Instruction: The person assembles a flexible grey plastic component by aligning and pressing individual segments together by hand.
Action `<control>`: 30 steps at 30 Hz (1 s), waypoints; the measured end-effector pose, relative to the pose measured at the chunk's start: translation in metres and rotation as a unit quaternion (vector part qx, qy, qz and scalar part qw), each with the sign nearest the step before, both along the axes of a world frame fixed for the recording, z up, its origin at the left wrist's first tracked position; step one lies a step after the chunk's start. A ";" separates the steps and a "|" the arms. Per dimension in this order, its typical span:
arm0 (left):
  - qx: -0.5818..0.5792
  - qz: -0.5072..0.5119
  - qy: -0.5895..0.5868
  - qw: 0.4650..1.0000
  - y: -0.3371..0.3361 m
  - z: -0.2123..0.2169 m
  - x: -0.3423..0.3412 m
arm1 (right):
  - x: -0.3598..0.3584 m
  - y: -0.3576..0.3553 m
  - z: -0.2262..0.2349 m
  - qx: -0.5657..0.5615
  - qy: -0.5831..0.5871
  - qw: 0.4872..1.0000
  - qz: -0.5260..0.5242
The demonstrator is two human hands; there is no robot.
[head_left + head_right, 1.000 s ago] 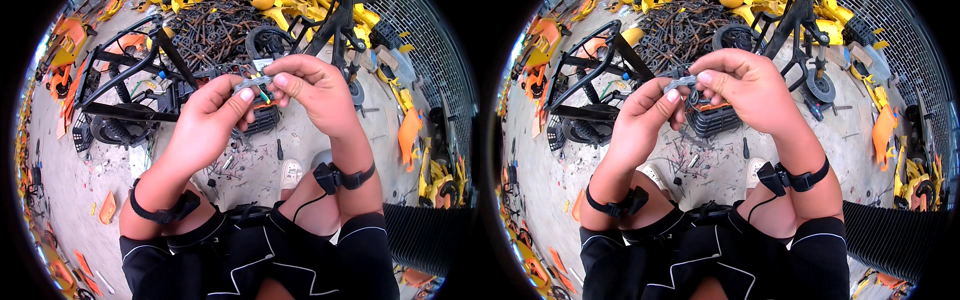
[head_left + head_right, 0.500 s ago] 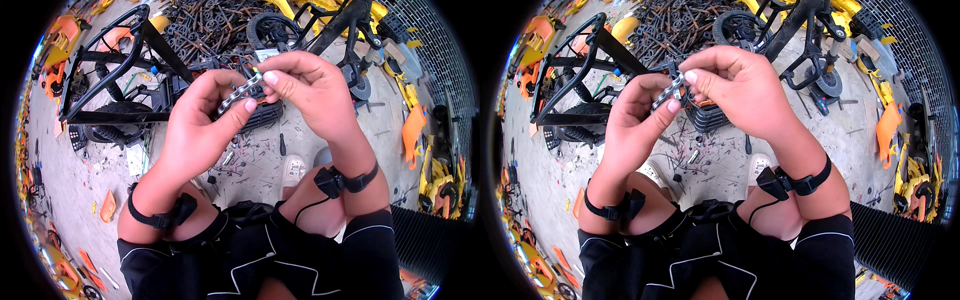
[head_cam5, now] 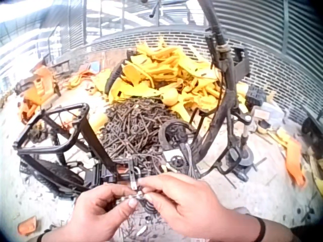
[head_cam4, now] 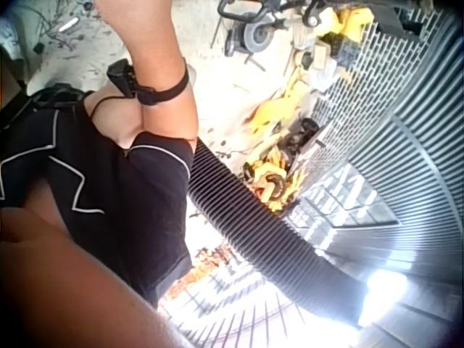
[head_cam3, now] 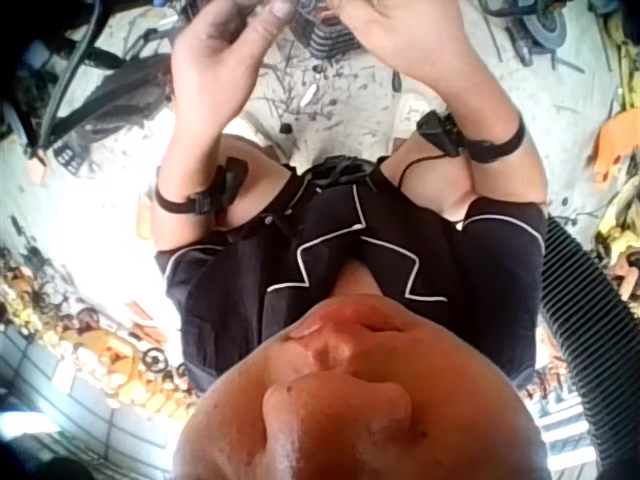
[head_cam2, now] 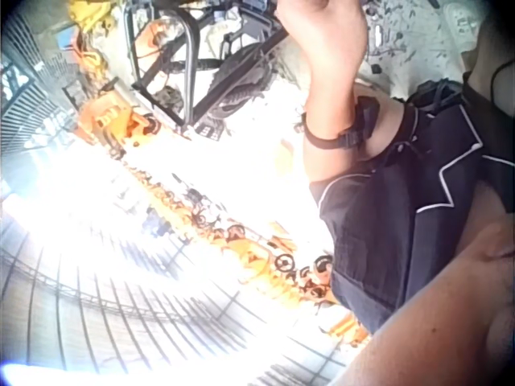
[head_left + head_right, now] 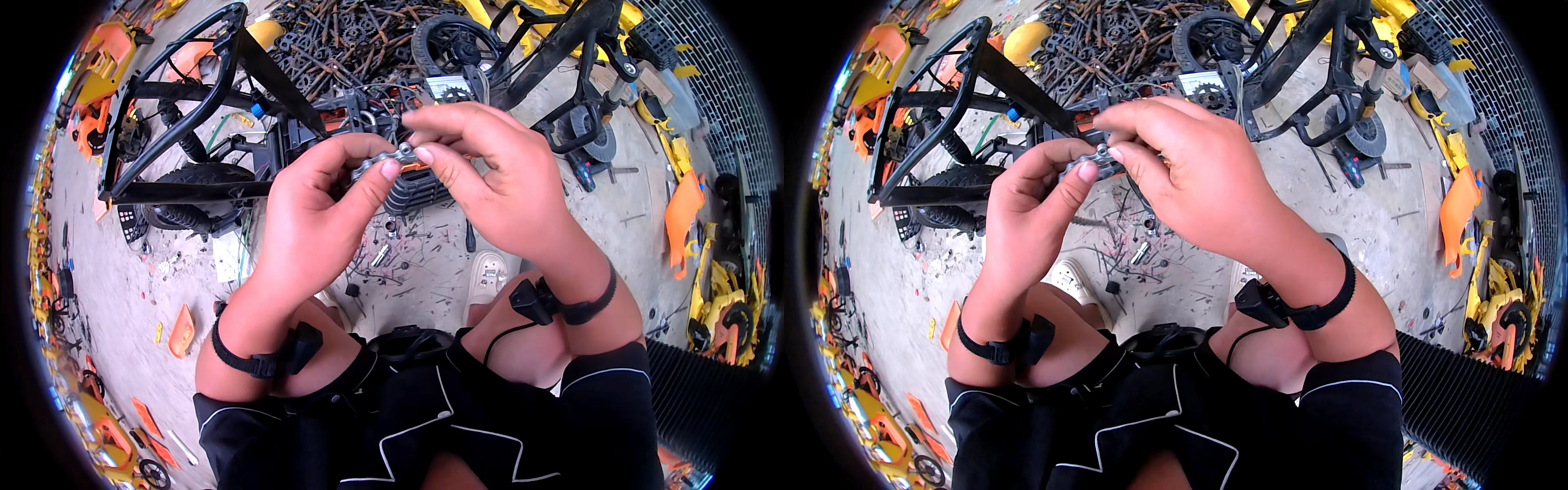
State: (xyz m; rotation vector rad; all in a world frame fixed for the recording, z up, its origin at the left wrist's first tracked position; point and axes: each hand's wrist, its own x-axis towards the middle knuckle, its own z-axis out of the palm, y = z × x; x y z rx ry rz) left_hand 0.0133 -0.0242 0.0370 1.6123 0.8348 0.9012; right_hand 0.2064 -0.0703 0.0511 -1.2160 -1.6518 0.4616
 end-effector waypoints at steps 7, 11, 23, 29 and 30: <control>-0.127 -0.005 -0.028 0.991 0.002 0.011 -0.010 | -0.006 -0.002 -0.013 -0.107 0.108 0.986 0.068; -0.146 -0.010 -0.064 0.987 0.003 0.008 -0.011 | -0.019 0.003 -0.020 -0.184 0.278 0.940 0.074; -0.184 0.004 -0.090 0.979 0.009 0.001 -0.016 | -0.030 0.004 -0.029 -0.246 0.262 0.929 0.092; -0.200 -0.022 -0.143 0.969 0.011 -0.002 -0.015 | -0.025 0.005 -0.024 -0.272 0.238 0.928 0.085; -0.195 -0.018 -0.156 0.968 0.011 -0.002 -0.013 | -0.025 0.005 -0.025 -0.273 0.246 0.926 0.086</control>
